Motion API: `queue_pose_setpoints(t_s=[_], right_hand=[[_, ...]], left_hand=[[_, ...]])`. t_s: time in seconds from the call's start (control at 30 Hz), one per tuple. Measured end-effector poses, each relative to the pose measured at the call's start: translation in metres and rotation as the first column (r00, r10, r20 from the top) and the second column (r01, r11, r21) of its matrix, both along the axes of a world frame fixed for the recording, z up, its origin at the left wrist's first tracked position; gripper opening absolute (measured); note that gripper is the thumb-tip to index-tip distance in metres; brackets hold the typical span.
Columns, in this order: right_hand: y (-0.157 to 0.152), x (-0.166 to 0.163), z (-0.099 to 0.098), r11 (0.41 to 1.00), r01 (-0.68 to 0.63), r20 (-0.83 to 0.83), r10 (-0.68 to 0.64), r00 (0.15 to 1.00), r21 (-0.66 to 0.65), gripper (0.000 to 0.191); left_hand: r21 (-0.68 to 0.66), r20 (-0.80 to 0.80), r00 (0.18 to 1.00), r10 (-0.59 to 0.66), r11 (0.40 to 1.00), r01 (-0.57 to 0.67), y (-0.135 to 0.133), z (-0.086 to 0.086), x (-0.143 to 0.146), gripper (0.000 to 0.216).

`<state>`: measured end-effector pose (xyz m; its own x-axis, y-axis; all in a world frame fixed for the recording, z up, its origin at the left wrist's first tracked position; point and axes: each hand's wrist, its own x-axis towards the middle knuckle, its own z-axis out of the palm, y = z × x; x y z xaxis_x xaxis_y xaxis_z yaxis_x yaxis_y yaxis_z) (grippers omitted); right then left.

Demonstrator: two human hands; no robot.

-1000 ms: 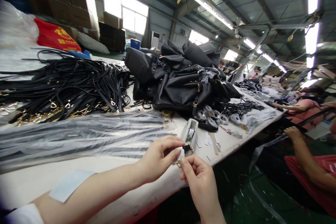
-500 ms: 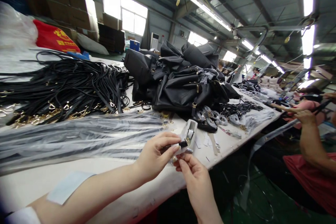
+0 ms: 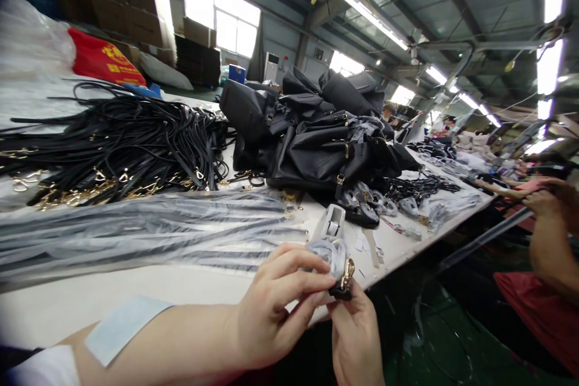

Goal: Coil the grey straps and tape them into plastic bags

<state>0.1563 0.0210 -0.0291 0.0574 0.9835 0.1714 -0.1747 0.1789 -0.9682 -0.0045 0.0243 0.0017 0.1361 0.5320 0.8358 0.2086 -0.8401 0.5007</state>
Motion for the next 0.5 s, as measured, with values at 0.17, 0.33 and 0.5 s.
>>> queue_pose_setpoints(t_s=[0.17, 0.33, 0.5], right_hand=[[0.002, -0.005, 0.024, 0.998, 0.005, -0.158, 0.005, 0.987, 0.063, 0.031], [0.003, -0.005, 0.035, 0.978, 0.163, -0.168, -0.140, 0.976, 0.128, 0.044], [0.001, 0.001, 0.029, 0.987, 0.125, -0.317, -0.089, 0.944, 0.098, 0.036]], left_hand=[[-0.079, -0.035, 0.998, 0.061, 0.995, -0.063, 0.022, 0.010, -0.016, 0.016], [-0.308, -0.115, 0.975, 0.190, 0.926, -0.216, 0.066, 0.000, -0.035, 0.017], [-0.450, -0.272, 0.957, 0.099, 0.866, -0.218, 0.091, -0.013, -0.045, 0.015]])
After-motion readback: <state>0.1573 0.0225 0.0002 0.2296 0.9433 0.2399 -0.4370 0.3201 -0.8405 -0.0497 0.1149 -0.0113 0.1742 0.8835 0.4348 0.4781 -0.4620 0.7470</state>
